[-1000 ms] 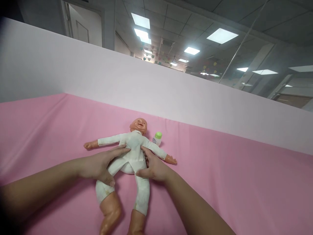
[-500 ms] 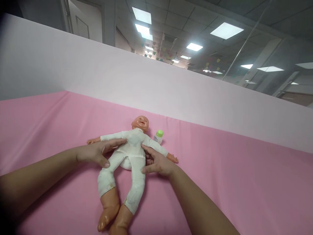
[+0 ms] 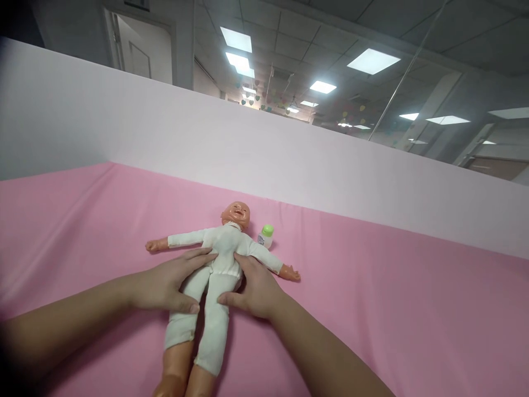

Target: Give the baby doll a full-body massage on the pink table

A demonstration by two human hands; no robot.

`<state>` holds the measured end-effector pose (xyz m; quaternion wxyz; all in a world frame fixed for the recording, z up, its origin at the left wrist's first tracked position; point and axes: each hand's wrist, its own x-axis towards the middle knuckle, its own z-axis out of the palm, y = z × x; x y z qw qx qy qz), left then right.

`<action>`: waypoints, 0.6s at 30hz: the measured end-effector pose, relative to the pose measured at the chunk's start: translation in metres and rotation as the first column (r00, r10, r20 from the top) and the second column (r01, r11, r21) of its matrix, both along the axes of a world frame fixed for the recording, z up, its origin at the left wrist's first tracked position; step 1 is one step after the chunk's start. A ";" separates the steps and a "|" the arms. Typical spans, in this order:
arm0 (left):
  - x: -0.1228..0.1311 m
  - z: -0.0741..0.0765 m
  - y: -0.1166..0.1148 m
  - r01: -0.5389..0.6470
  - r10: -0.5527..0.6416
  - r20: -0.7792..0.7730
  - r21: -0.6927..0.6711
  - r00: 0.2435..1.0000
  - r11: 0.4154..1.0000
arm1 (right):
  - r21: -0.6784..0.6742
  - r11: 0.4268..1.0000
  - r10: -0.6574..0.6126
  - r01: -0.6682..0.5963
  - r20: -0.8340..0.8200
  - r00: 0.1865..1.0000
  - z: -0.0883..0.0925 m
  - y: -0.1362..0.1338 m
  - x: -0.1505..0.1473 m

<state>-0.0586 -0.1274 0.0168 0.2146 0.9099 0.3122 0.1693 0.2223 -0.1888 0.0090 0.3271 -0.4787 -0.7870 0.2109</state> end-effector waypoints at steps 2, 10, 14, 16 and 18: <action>-0.002 0.012 -0.003 0.049 -0.049 0.034 -0.017 0.998 0.999 | -0.004 0.999 0.050 -0.050 0.008 0.999 0.000 0.001 0.006; 0.003 0.019 0.001 0.026 0.007 0.214 -0.151 0.977 0.988 | 0.081 0.996 0.035 -0.024 -0.130 0.991 -0.004 0.005 0.003; 0.006 0.016 0.011 -0.200 0.223 0.313 -0.103 0.923 0.974 | 0.152 0.960 -0.203 0.235 -0.200 0.958 0.000 0.017 0.000; 0.015 0.021 0.024 -0.275 0.280 0.377 -0.068 0.883 0.959 | 0.128 0.937 -0.279 0.325 -0.286 0.917 0.003 0.035 -0.001; 0.031 0.028 0.044 -0.308 0.296 0.441 -0.046 0.847 0.950 | 0.070 0.926 -0.319 0.371 -0.382 0.867 0.005 0.062 -0.004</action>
